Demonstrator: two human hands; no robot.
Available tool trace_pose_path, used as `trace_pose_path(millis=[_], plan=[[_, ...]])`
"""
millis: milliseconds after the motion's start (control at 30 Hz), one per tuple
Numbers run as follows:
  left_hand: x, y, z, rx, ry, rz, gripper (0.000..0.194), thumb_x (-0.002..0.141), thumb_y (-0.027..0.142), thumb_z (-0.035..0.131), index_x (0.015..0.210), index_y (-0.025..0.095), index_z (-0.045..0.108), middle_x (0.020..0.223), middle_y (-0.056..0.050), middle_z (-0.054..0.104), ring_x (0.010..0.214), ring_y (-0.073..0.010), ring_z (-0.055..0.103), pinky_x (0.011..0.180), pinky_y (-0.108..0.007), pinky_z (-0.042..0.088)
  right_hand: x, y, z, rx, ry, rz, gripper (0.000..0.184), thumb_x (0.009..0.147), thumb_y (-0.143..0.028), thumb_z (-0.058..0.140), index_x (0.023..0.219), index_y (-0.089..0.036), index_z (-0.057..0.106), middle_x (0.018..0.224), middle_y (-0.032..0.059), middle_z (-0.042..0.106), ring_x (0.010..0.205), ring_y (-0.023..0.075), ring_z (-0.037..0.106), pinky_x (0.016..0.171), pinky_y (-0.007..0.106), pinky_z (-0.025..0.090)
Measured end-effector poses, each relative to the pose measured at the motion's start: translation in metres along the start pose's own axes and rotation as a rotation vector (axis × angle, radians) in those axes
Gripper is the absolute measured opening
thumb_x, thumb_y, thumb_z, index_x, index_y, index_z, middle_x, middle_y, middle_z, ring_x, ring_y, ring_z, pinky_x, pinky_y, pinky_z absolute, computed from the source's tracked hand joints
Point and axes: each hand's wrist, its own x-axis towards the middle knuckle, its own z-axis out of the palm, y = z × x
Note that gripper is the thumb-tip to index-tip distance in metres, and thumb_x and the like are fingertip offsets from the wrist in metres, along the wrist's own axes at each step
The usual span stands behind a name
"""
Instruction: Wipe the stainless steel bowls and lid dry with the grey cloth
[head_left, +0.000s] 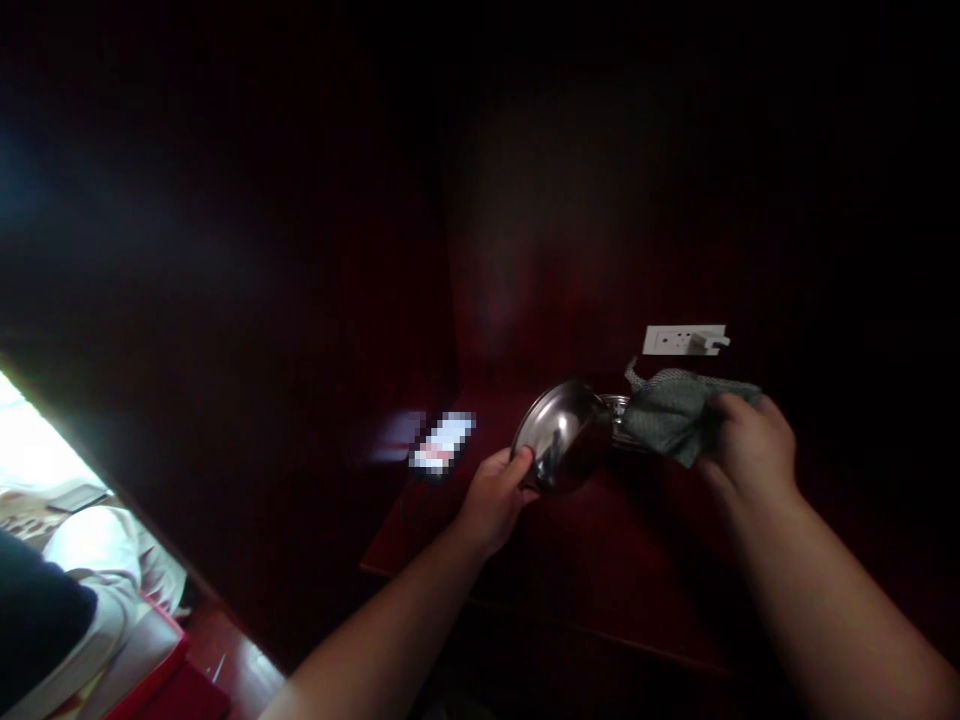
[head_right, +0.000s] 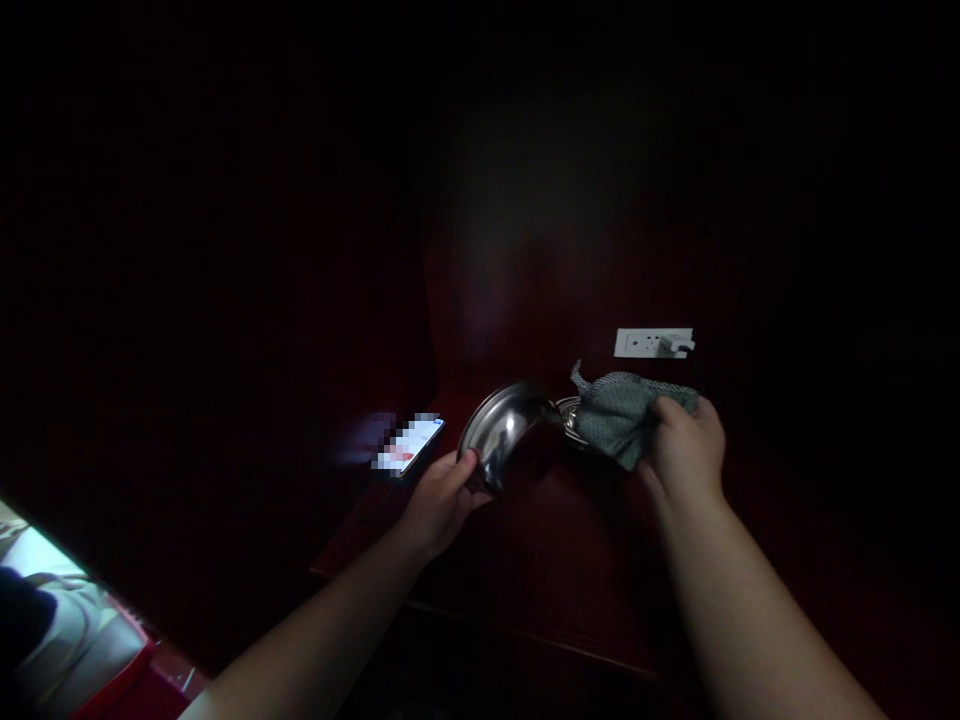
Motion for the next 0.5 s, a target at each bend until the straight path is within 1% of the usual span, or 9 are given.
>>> trace_pose_path(millis=[33,67,100,167,267,333,433,500], plan=[[-0.005,0.001,0.005,-0.073,-0.026,-0.065,0.034,0.077,0.046,0.065,0.090,0.015,0.064,0.087,-0.007,0.066,0.079,-0.0180,0.061,0.075,-0.036,0.047,-0.004,-0.004,0.002,-0.079,0.056,-0.001,0.019,0.055,-0.008,0.059,0.070,-0.018,0.052,0.062,-0.0029,0.055,0.054,0.0102,0.055,0.049,0.023,0.047],[-0.009,0.001,0.010,-0.121,-0.052,-0.138,0.034,0.077,0.046,0.065,0.094,0.017,0.063,0.092,-0.008,0.066,0.080,-0.0193,0.061,0.074,-0.038,0.047,-0.009,-0.008,0.004,-0.160,0.080,-0.066,0.024,0.055,-0.009,0.064,0.076,-0.018,0.055,0.064,-0.0030,0.056,0.055,0.0095,0.054,0.050,0.021,0.045],[-0.012,0.002,0.014,-0.161,-0.073,-0.193,0.034,0.077,0.046,0.065,0.097,0.018,0.062,0.094,-0.008,0.066,0.081,-0.0197,0.062,0.075,-0.039,0.048,-0.015,-0.011,0.005,-0.235,0.061,-0.138,0.028,0.056,-0.012,0.067,0.082,-0.018,0.055,0.068,-0.0024,0.058,0.058,0.0104,0.056,0.052,0.022,0.046],[-0.016,0.000,0.021,-0.211,-0.115,-0.236,0.035,0.077,0.044,0.066,0.099,0.017,0.062,0.093,-0.008,0.066,0.080,-0.0188,0.062,0.077,-0.038,0.047,-0.026,-0.016,0.007,-0.393,-0.040,-0.306,0.026,0.061,-0.017,0.068,0.084,-0.019,0.056,0.072,-0.0011,0.060,0.063,0.0124,0.058,0.057,0.024,0.047],[-0.016,-0.004,0.029,-0.194,-0.106,-0.170,0.035,0.077,0.043,0.066,0.096,0.014,0.064,0.088,-0.008,0.066,0.078,-0.0165,0.061,0.078,-0.032,0.045,-0.041,-0.016,0.004,-0.656,-0.362,-0.406,0.014,0.070,-0.022,0.064,0.081,-0.020,0.058,0.071,-0.0007,0.061,0.061,0.0138,0.058,0.055,0.025,0.045],[-0.014,-0.007,0.034,-0.141,-0.064,-0.116,0.036,0.079,0.046,0.064,0.093,0.013,0.065,0.083,-0.007,0.066,0.074,-0.0151,0.059,0.076,-0.030,0.045,-0.047,-0.015,0.000,-0.812,-0.515,-0.449,0.011,0.076,-0.026,0.060,0.085,-0.021,0.060,0.075,0.0009,0.065,0.062,0.0153,0.060,0.056,0.027,0.046],[-0.011,-0.009,0.040,-0.083,0.008,-0.058,0.038,0.080,0.049,0.060,0.090,0.013,0.065,0.077,-0.006,0.065,0.069,-0.0138,0.057,0.071,-0.028,0.043,-0.050,-0.014,-0.003,-0.955,-0.637,-0.553,0.013,0.083,-0.028,0.054,0.093,-0.022,0.061,0.086,0.0036,0.069,0.074,0.0195,0.065,0.066,0.032,0.049],[-0.008,-0.010,0.043,-0.055,0.032,-0.034,0.039,0.081,0.051,0.058,0.089,0.013,0.065,0.077,-0.006,0.065,0.068,-0.0139,0.056,0.069,-0.028,0.042,-0.052,-0.013,-0.004,-0.972,-0.698,-0.636,0.014,0.086,-0.026,0.050,0.096,-0.022,0.060,0.094,0.0055,0.069,0.086,0.0217,0.065,0.076,0.036,0.050]])
